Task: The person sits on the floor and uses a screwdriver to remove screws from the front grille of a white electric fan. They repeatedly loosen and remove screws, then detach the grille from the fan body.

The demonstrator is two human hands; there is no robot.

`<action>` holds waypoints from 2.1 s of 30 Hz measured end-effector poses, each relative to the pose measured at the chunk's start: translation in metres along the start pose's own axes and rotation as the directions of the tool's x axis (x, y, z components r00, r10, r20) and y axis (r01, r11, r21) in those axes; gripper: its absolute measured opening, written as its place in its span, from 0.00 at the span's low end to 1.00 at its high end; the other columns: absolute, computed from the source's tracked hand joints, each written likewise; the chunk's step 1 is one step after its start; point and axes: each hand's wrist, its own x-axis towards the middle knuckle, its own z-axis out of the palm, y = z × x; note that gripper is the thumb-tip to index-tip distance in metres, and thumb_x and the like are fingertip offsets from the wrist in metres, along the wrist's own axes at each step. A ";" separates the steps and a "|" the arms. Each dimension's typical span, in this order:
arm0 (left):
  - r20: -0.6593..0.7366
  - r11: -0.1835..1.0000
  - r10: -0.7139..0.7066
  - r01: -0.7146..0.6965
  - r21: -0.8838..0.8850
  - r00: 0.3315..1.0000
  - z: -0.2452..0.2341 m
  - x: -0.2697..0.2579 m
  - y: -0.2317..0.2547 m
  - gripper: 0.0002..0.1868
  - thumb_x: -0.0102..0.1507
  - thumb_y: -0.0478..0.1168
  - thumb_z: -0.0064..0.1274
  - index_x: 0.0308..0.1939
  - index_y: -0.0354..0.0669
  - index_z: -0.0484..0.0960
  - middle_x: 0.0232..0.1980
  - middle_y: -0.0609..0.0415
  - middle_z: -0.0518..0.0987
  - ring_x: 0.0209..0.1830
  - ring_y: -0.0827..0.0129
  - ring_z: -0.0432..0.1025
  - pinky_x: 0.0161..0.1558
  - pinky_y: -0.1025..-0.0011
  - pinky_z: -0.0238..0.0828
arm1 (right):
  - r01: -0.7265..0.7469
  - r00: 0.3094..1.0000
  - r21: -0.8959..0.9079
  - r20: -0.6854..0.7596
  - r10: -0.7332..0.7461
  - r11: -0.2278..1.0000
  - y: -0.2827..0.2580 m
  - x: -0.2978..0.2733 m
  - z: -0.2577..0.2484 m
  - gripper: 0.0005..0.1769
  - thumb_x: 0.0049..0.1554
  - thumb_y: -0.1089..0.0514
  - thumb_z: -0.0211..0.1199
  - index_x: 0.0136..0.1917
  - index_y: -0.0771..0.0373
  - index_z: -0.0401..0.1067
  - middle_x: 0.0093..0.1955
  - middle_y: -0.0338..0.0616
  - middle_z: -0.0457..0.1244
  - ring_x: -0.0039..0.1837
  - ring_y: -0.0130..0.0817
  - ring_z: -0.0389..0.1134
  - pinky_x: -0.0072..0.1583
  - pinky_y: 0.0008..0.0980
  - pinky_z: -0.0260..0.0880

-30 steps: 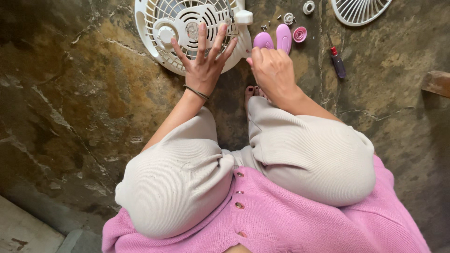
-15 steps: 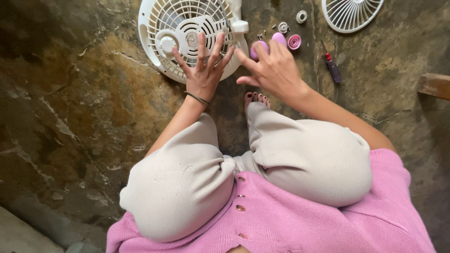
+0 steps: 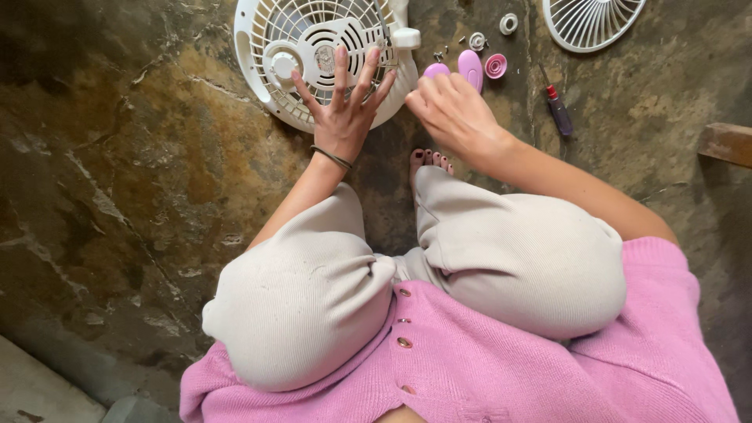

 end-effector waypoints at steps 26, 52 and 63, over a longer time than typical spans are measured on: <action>0.012 1.000 -0.012 0.012 0.024 1.000 0.003 0.000 0.002 0.33 0.72 0.40 0.49 0.79 0.73 0.60 0.87 0.63 0.47 0.85 0.54 0.42 0.70 0.17 0.37 | -0.294 0.939 0.280 0.261 0.222 0.914 0.001 -0.003 -0.002 0.23 0.67 0.36 0.58 0.60 0.57 0.69 0.56 0.46 0.61 0.59 0.45 0.60 0.61 0.43 0.59; -0.006 1.000 -0.018 0.018 0.002 1.000 0.003 0.000 0.002 0.31 0.73 0.41 0.48 0.78 0.73 0.61 0.87 0.62 0.48 0.85 0.54 0.43 0.70 0.18 0.36 | -0.216 0.936 0.257 0.331 0.124 0.942 -0.004 0.003 -0.030 0.21 0.73 0.38 0.56 0.58 0.58 0.69 0.50 0.44 0.66 0.53 0.40 0.68 0.57 0.37 0.64; 0.212 0.954 0.033 0.032 -0.299 0.977 -0.016 -0.001 -0.006 0.47 0.57 0.59 0.57 0.81 0.75 0.60 0.83 0.60 0.51 0.81 0.49 0.43 0.64 0.14 0.36 | -0.179 0.887 0.953 0.049 0.458 0.246 0.058 -0.115 0.052 0.07 0.63 0.70 0.58 0.53 0.63 0.71 0.56 0.41 0.67 0.53 0.32 0.69 0.53 0.33 0.70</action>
